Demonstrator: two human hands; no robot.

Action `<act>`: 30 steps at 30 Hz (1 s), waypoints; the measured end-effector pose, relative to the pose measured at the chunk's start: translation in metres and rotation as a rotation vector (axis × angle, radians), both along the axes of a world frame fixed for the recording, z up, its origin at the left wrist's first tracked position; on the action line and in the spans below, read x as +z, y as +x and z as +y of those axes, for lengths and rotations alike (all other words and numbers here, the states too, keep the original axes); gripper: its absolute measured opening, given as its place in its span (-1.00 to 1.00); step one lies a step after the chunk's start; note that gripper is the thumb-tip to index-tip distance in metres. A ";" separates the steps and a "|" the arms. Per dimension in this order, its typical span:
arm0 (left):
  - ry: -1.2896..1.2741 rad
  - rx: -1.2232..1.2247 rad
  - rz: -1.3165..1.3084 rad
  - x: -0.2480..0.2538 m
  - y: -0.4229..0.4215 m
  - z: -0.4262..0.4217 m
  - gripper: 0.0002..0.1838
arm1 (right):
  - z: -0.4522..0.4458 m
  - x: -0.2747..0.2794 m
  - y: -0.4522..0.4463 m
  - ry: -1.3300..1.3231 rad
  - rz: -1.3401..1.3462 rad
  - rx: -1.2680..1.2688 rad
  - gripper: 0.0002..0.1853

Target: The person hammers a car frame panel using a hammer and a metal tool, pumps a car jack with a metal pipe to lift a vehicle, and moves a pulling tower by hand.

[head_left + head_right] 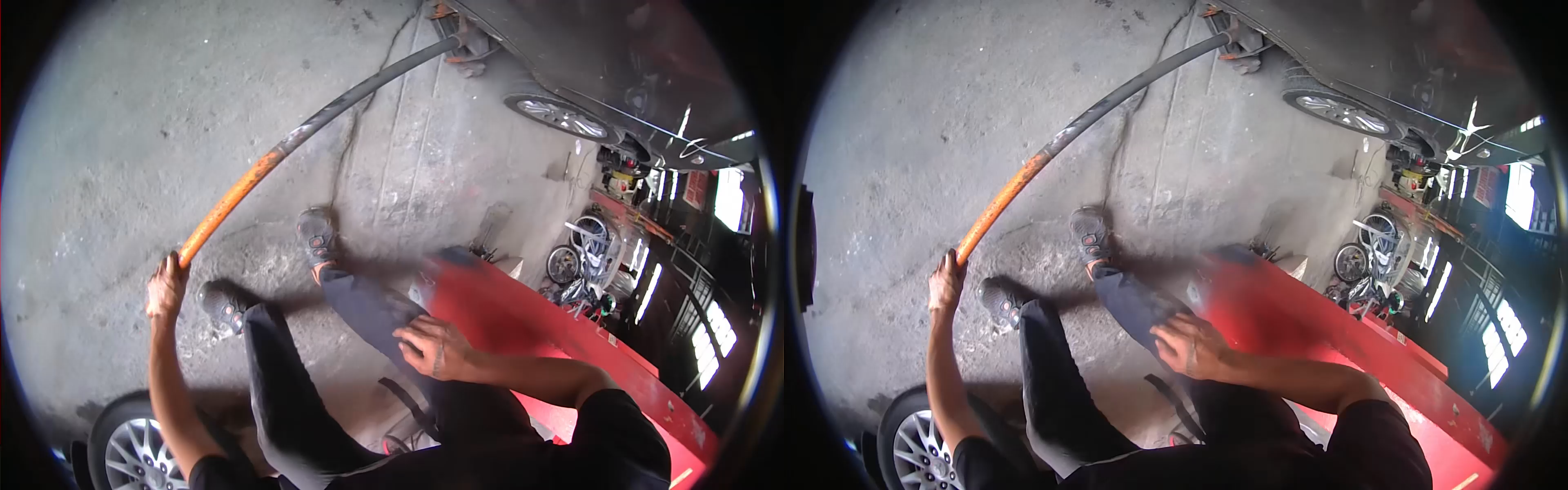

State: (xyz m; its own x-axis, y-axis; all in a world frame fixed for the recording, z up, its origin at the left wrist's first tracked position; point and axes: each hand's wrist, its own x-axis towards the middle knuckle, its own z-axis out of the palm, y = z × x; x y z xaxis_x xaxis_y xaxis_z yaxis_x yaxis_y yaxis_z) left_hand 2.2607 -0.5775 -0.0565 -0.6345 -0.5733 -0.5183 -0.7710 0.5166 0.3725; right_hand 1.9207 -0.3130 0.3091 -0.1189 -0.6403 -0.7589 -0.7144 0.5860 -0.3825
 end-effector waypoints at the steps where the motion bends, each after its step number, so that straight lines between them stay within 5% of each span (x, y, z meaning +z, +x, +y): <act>1: -0.051 0.054 -0.081 -0.024 -0.006 0.013 -0.63 | 0.006 -0.002 -0.002 0.014 0.011 -0.019 -0.75; 5: -0.190 0.205 -0.174 -0.033 -0.013 0.036 -0.56 | 0.027 0.002 0.005 -0.007 0.007 -0.048 -0.74; 7: 0.170 0.173 -0.240 0.028 -0.015 0.026 -0.57 | 0.029 0.000 0.013 -0.043 -0.009 -0.049 -0.74; 12: 0.302 0.242 -0.037 0.321 -0.043 -0.004 -0.52 | 0.043 0.000 0.014 0.022 -0.008 -0.042 -0.74; 15: 0.174 0.080 0.180 0.438 -0.078 -0.011 -0.50 | 0.040 -0.006 0.008 0.005 -0.025 -0.053 -0.74; 18: 0.201 0.114 0.012 0.401 -0.071 0.000 -0.54 | 0.024 -0.001 0.002 0.022 -0.040 -0.049 -0.73; 21: 0.051 0.004 0.087 0.223 -0.011 -0.007 -0.69 | 0.015 0.001 -0.002 0.027 -0.040 -0.080 -0.72; 22: 0.144 0.058 0.237 0.194 -0.016 -0.029 -0.70 | 0.013 0.001 -0.005 0.023 -0.062 -0.111 -0.72; 26: 0.136 -0.002 0.119 0.049 0.008 -0.017 -0.64 | 0.001 -0.007 -0.002 -0.025 -0.014 -0.057 -0.73; 30: 0.126 0.098 -0.028 -0.018 -0.016 -0.003 -0.64 | 0.003 -0.006 -0.010 0.009 0.016 -0.090 -0.75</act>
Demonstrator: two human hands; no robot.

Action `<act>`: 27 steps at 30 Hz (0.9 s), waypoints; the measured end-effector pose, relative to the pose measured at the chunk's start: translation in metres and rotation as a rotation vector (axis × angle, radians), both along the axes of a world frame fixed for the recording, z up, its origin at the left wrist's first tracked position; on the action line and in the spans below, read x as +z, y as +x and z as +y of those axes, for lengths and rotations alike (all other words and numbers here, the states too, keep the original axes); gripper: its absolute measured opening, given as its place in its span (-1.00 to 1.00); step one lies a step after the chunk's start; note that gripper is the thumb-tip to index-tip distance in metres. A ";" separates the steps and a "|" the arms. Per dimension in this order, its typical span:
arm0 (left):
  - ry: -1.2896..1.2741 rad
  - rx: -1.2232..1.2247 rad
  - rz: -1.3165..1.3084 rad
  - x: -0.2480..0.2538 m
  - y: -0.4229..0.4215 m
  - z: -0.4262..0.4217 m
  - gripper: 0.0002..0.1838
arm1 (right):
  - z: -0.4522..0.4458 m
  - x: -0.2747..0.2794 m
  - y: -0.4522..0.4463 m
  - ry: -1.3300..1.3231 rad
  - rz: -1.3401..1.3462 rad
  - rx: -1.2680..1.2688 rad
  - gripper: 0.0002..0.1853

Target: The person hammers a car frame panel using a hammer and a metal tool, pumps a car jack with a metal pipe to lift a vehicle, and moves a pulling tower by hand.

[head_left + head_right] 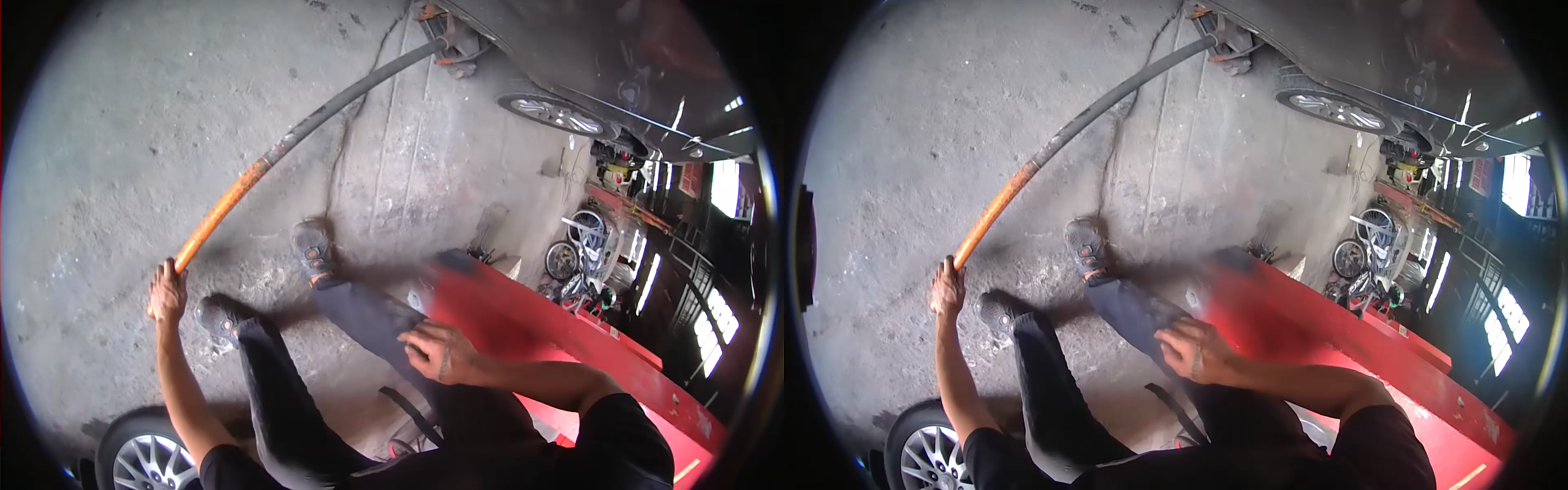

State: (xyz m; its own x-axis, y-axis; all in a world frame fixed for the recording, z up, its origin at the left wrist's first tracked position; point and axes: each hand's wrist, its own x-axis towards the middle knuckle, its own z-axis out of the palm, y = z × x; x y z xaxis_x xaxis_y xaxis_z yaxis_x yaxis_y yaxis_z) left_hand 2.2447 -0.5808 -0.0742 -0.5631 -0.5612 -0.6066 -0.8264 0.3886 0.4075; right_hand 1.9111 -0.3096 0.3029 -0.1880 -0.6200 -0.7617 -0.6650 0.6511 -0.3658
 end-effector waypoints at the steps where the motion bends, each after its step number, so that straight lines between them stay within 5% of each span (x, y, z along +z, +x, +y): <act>1: -0.033 0.014 -0.058 0.001 -0.004 0.004 -0.64 | 0.002 0.001 0.002 0.006 -0.003 0.012 -0.75; 6: 0.097 -0.039 -0.059 0.073 0.005 0.015 -0.70 | 0.016 0.007 0.014 -0.014 -0.023 0.051 -0.74; 10: 0.101 0.123 0.027 0.290 -0.015 0.009 -0.80 | 0.029 0.002 0.021 0.047 -0.036 -0.008 -0.76; 12: 0.126 0.148 0.069 0.398 -0.044 -0.002 -0.69 | 0.023 0.001 0.018 0.010 -0.042 0.000 -0.76; 15: 0.043 0.064 0.108 0.455 -0.066 0.002 -0.57 | 0.018 0.000 0.017 -0.012 -0.031 0.008 -0.76; 17: 0.047 0.039 0.036 0.409 -0.057 0.002 -0.63 | 0.011 0.002 0.014 -0.003 -0.025 0.010 -0.76; 20: -0.114 -0.121 0.074 0.218 0.013 -0.004 -0.73 | -0.006 0.004 0.005 -0.012 -0.068 0.024 -0.75; 22: -0.137 -0.054 0.269 0.165 0.015 -0.002 -0.72 | -0.009 -0.004 -0.004 -0.105 0.003 0.048 -0.76; 27: -0.066 -0.147 0.118 0.004 0.026 -0.002 -0.60 | -0.019 -0.001 -0.013 -0.064 -0.007 0.119 -0.77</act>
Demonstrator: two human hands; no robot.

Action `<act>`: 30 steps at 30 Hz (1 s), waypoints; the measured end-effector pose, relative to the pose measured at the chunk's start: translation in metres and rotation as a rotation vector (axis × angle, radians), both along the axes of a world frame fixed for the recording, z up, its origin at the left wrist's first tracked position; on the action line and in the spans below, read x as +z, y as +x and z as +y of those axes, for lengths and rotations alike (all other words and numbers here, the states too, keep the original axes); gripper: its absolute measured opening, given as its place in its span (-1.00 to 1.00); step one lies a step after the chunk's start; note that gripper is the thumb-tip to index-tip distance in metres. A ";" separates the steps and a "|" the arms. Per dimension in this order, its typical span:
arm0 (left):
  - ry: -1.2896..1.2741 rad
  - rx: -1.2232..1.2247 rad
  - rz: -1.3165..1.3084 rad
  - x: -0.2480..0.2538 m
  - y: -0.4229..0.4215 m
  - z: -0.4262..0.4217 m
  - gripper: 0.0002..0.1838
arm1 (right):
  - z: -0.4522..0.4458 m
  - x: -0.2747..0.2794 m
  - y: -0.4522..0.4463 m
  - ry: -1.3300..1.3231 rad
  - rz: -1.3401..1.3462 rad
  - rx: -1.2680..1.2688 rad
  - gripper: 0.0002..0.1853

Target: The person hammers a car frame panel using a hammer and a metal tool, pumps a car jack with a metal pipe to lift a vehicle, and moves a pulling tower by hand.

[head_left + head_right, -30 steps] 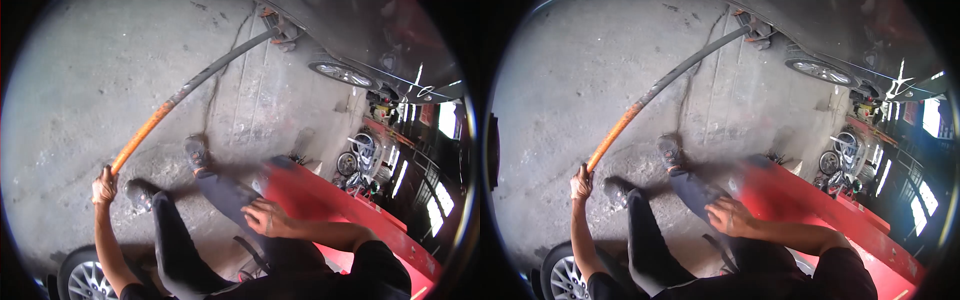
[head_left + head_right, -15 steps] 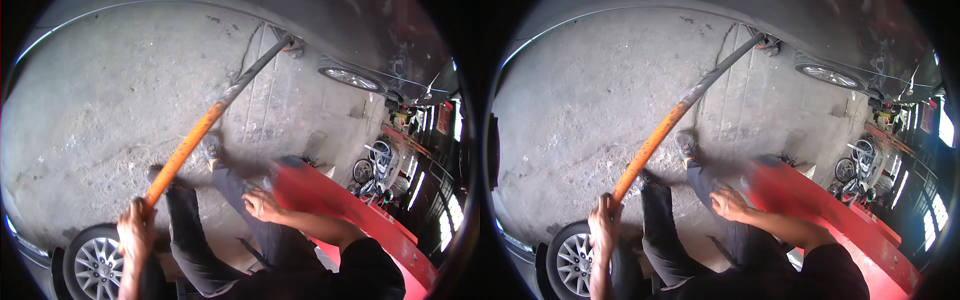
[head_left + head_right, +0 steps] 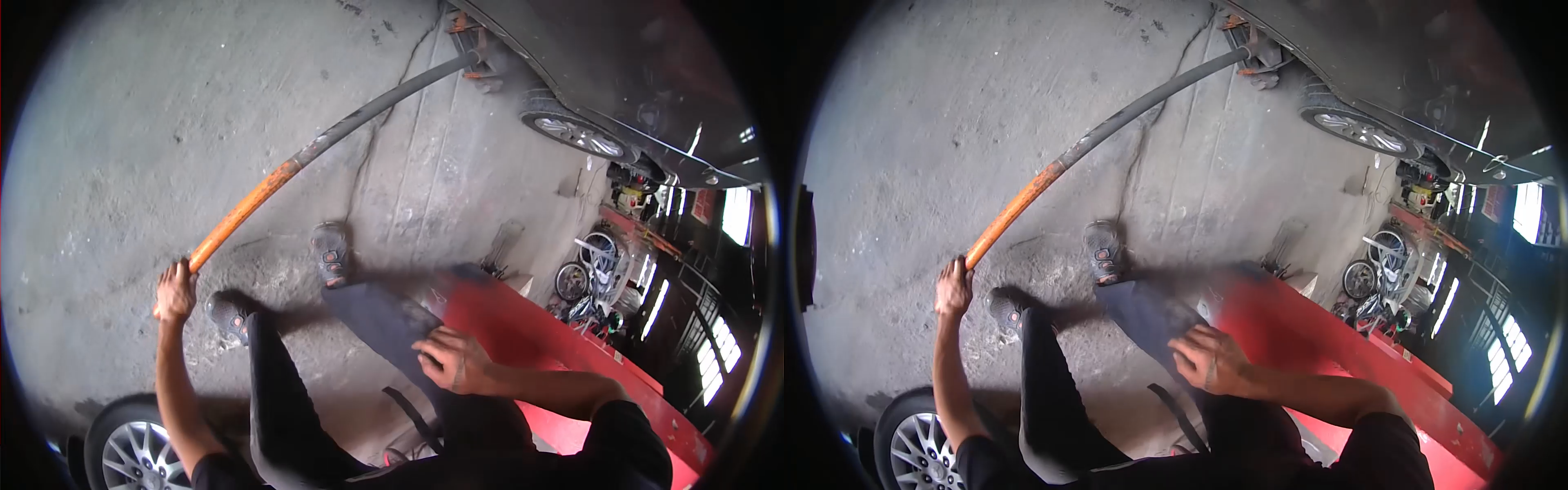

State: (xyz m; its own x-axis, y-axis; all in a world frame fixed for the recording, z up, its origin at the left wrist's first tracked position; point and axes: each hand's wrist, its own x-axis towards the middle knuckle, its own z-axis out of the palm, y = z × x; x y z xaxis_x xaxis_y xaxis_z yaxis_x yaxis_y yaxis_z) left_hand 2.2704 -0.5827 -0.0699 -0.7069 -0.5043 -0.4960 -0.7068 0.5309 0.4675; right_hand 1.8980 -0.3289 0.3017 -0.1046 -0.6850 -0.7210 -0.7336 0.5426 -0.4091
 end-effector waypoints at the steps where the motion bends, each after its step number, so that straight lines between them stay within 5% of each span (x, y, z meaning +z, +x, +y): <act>1: 0.018 0.075 -0.099 -0.012 -0.013 0.006 -0.61 | 0.006 0.000 0.004 -0.001 0.001 -0.023 -0.77; 8: -0.232 0.229 -0.494 0.010 -0.040 0.033 -0.55 | 0.034 0.008 0.026 0.025 -0.027 -0.108 -0.74; 10: -0.348 0.328 -0.330 0.003 -0.051 0.053 -0.49 | 0.045 0.011 0.027 0.015 -0.001 -0.118 -0.73; 12: 0.003 0.269 -0.393 0.072 -0.103 0.057 -0.30 | 0.057 0.013 0.037 -0.005 0.049 -0.135 -0.71; 13: -0.057 0.244 -0.271 0.087 -0.120 0.079 -0.26 | 0.070 0.008 0.041 0.038 0.028 -0.144 -0.69; 17: 0.141 0.130 0.121 0.263 -0.195 0.140 -0.47 | 0.098 0.031 0.076 0.146 0.087 -0.090 -0.54; 18: -0.131 -0.328 0.165 0.245 -0.179 0.159 -0.54 | 0.104 0.049 0.086 0.113 0.130 -0.048 -0.51; 19: 0.379 0.021 0.295 0.327 -0.200 0.150 -0.62 | 0.109 0.066 0.093 0.081 0.188 -0.010 -0.49; 20: 0.389 0.011 0.334 0.361 -0.200 0.158 -0.69 | 0.116 0.083 0.101 0.056 0.248 0.024 -0.47; 21: 0.348 -0.173 0.389 0.346 -0.183 0.164 -0.70 | 0.126 0.090 0.109 0.001 0.214 -0.058 -0.45; 24: 0.285 -0.436 0.175 0.410 -0.170 0.148 -0.67 | 0.134 0.139 0.087 0.061 -0.288 -0.528 -0.45; 27: 0.204 -0.716 0.165 0.390 -0.104 0.105 -0.76 | 0.170 0.157 0.052 -0.016 -0.152 -0.749 -0.53; 29: 0.076 -0.862 -0.169 0.380 -0.066 0.063 -0.77 | 0.206 0.128 0.022 -0.093 -0.046 -0.897 -0.55; 30: -0.018 -0.854 0.104 0.405 -0.059 0.049 -0.84 | 0.224 0.123 0.005 -0.100 -0.004 -0.968 -0.56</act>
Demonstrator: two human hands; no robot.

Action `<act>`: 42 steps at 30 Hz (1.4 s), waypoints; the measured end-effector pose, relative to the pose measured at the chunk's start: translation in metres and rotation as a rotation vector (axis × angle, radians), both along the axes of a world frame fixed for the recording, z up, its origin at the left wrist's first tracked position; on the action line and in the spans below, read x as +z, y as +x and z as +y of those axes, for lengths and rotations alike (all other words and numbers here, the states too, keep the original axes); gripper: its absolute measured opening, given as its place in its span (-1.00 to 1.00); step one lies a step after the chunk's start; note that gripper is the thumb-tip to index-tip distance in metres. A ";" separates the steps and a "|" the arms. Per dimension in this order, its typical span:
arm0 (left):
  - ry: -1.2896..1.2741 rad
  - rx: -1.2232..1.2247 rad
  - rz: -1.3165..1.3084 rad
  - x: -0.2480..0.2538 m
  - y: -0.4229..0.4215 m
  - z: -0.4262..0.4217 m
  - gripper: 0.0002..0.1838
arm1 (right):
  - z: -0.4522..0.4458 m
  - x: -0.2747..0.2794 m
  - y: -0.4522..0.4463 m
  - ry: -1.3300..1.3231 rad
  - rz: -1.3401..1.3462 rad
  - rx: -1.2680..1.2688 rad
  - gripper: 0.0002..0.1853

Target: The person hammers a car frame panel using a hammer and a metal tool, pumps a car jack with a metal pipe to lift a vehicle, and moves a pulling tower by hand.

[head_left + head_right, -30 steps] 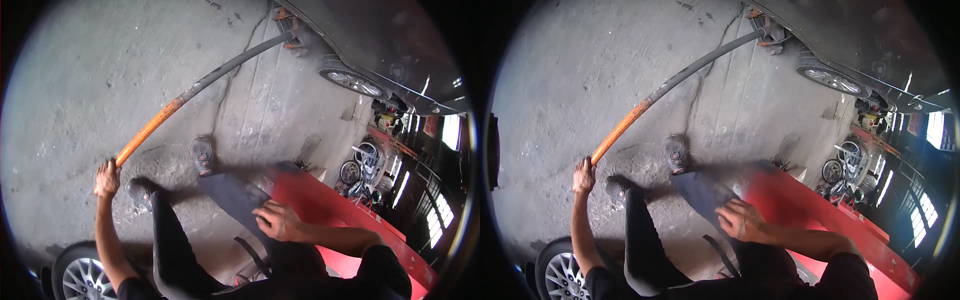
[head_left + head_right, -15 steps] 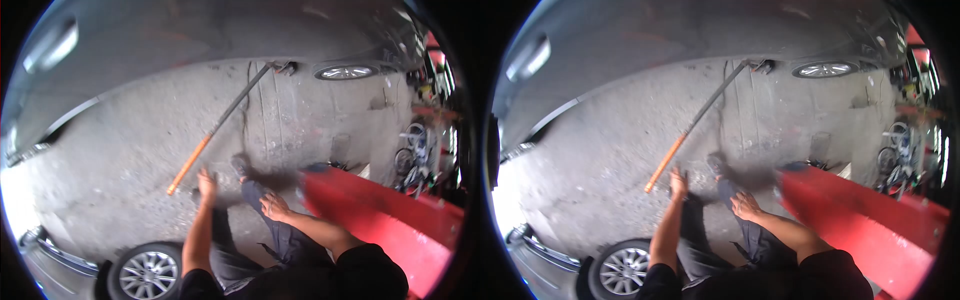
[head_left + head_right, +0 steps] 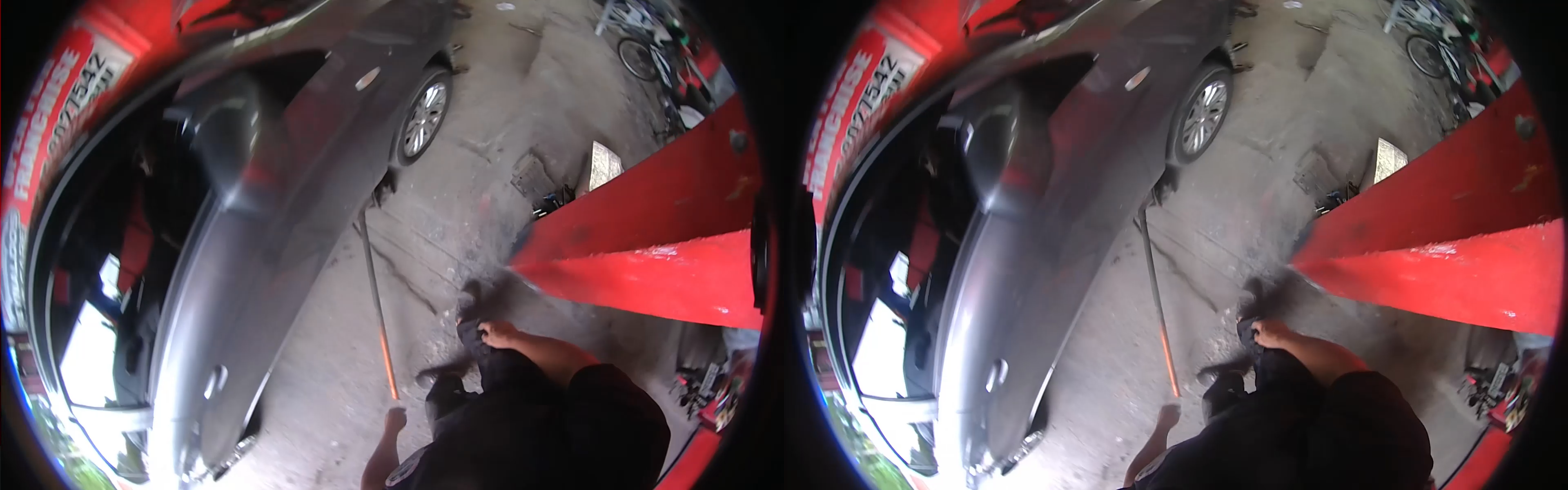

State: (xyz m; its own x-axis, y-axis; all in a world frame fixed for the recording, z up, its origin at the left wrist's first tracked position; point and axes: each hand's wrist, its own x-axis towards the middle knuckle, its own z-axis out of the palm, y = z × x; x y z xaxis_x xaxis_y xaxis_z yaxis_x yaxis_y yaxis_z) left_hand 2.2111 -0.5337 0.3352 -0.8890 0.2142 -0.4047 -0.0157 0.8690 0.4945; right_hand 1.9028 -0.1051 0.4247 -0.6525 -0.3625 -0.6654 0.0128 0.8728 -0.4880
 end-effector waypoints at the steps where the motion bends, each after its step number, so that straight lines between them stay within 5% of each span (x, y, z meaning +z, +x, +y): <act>1: -0.065 0.058 -0.341 0.023 -0.009 -0.009 -0.81 | 0.017 0.000 -0.022 0.053 -0.030 -0.058 -0.56; 2: -0.137 0.128 -0.676 0.040 -0.024 -0.012 -0.76 | 0.036 0.001 -0.050 0.107 -0.059 -0.110 -0.55; 5: -0.018 -0.222 -0.231 0.060 -0.090 -0.029 -0.71 | 0.085 -0.002 -0.123 0.198 -0.010 -0.217 -0.58; 8: 0.541 1.069 -0.867 0.079 -0.198 0.007 -0.68 | 0.116 0.007 -0.177 0.228 0.049 -0.256 -0.61; 14: 0.764 0.772 -0.628 0.142 -0.473 0.127 -0.68 | 0.087 0.034 -0.303 -0.092 0.093 -0.458 -0.58; 16: 0.513 0.667 -0.597 0.145 -0.558 0.159 -0.63 | 0.080 0.039 -0.340 -0.163 0.138 -0.336 -0.60; 18: 0.192 0.179 -0.173 0.130 -0.634 0.170 -0.60 | 0.088 0.037 -0.380 -0.259 0.193 -0.130 -0.60; 19: 0.226 0.276 -0.259 0.174 -0.683 0.197 -0.58 | 0.099 0.040 -0.399 -0.245 0.157 -0.108 -0.59; 22: 0.158 0.107 -0.201 0.205 -0.807 0.240 -0.58 | 0.167 0.051 -0.449 -0.148 0.141 -0.172 -0.59; 26: 0.231 -0.148 -0.034 0.216 -0.963 0.321 -0.58 | 0.283 0.068 -0.507 0.062 0.165 -0.621 -0.60; 28: 0.320 -0.189 -0.041 0.261 -1.036 0.389 -0.61 | 0.345 0.041 -0.515 0.097 0.346 -0.733 -0.60; 34: 0.375 -0.459 -0.042 0.232 -1.204 0.545 -0.65 | 0.428 0.065 -0.547 0.037 0.161 -1.125 -0.65; 39: 0.046 -0.408 -0.208 0.184 -1.293 0.606 -0.65 | 0.525 0.108 -0.673 0.012 -0.376 -1.021 -0.56; 42: -0.103 -0.274 -0.391 0.176 -1.344 0.617 -0.66 | 0.614 0.009 -0.703 -0.169 -0.285 -1.330 -0.59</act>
